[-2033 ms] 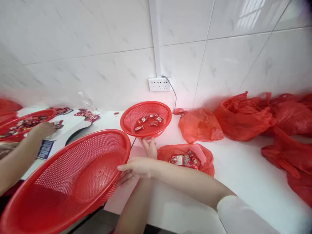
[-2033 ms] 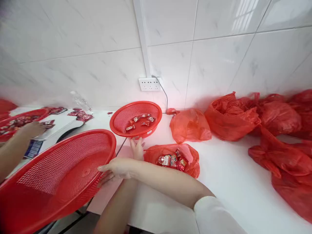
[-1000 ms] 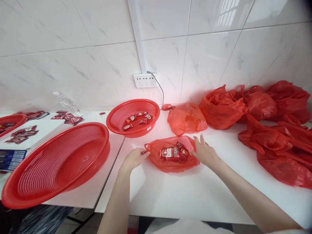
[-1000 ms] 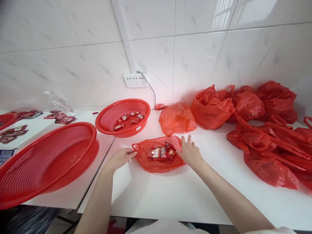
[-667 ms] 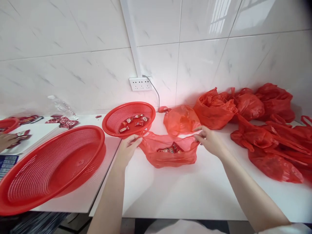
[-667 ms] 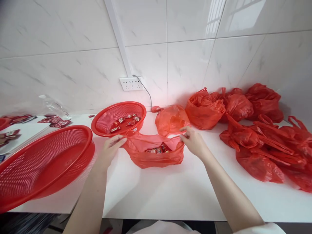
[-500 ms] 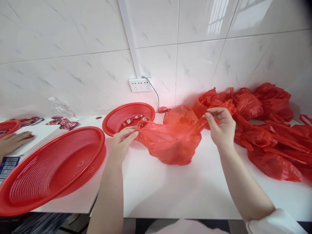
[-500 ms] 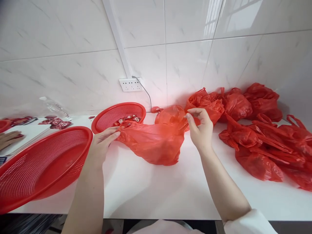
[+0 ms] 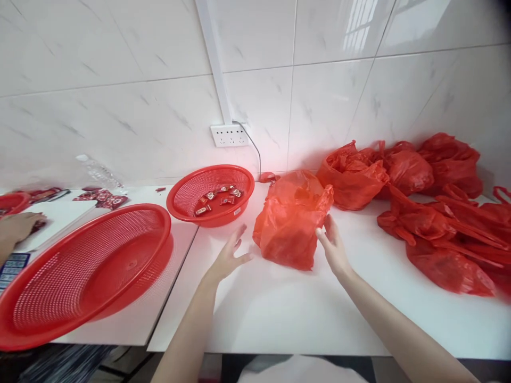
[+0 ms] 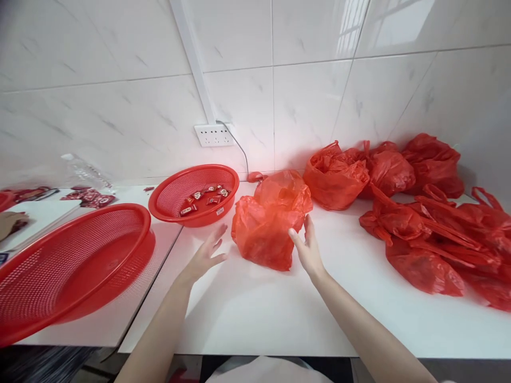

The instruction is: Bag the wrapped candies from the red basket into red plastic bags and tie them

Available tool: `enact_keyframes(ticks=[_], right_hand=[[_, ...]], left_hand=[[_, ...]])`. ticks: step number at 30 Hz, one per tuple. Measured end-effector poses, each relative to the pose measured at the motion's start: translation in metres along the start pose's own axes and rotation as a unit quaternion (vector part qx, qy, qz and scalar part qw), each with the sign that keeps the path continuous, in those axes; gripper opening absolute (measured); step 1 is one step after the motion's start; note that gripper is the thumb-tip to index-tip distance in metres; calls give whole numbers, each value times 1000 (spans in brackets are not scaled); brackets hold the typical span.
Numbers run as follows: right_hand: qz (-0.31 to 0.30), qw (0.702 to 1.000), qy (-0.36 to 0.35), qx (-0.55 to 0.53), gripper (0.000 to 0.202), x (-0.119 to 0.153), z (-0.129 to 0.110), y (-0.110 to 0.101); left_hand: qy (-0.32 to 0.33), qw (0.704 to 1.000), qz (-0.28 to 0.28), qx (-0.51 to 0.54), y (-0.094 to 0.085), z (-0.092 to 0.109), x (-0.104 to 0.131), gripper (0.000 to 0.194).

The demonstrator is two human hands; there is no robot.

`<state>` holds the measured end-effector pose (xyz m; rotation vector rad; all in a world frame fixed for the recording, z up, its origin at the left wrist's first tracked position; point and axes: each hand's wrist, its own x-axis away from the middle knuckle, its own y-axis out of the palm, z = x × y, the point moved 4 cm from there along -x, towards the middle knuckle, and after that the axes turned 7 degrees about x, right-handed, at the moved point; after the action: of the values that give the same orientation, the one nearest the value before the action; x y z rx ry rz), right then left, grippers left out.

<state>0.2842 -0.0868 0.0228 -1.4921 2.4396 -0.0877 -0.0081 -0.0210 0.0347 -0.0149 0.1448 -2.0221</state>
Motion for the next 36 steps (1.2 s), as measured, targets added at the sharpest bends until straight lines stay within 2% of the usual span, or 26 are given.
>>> enact_keyframes(ticks=[3, 4, 6, 8, 9, 13, 16, 19, 21, 23, 25, 27, 31, 34, 36], right_hand=[[-36, 991, 93, -87, 61, -13, 6, 19], [-50, 984, 122, -118, 57, -18, 4, 26], [-57, 974, 153, -155, 49, -25, -2, 34], [-39, 977, 124, -171, 45, -28, -12, 37], [-26, 979, 95, -176, 44, -28, -16, 37], [6, 992, 2, -126, 43, -15, -11, 31], [-50, 997, -56, -33, 47, -1, 7, 35], [-134, 986, -95, 27, 56, 11, 22, 48], [-152, 982, -96, 55, 63, 14, 27, 56], [-141, 983, -79, 82, 53, 14, 29, 63], [-132, 984, -59, 101, 31, 13, 31, 70], [-133, 984, -51, 110, 21, 12, 33, 76], [-119, 985, -44, 116, 20, 8, 35, 84], [-105, 988, -41, 109, 25, 6, 30, 83], [-125, 987, -66, 72, 31, 4, 20, 81]], left_hand=[[6, 999, 27, 28, 26, -2, -30, 100], [-3, 998, 38, 54, 33, 1, -38, 94], [-30, 994, 63, 82, 44, 7, -50, 68], [-35, 991, 85, 97, 47, 12, -53, 45], [-24, 989, 96, 108, 47, 14, -52, 41], [7, 975, 154, 160, 36, 3, -37, 40], [-19, 978, 154, 138, 30, -14, -28, 45], [-26, 987, 100, 122, 33, -24, -26, 60], [-19, 993, 38, 113, 43, -27, -27, 67], [-14, 997, 9, 79, 53, -31, -28, 58], [-27, 999, 39, 22, 59, -38, -29, 40], [-46, 995, 86, -23, 62, -46, -29, 33], [-41, 991, 126, -30, 65, -53, -33, 34], [-3, 987, 162, 13, 63, -44, -34, 37], [25, 986, 155, 64, 62, -31, -33, 40]])
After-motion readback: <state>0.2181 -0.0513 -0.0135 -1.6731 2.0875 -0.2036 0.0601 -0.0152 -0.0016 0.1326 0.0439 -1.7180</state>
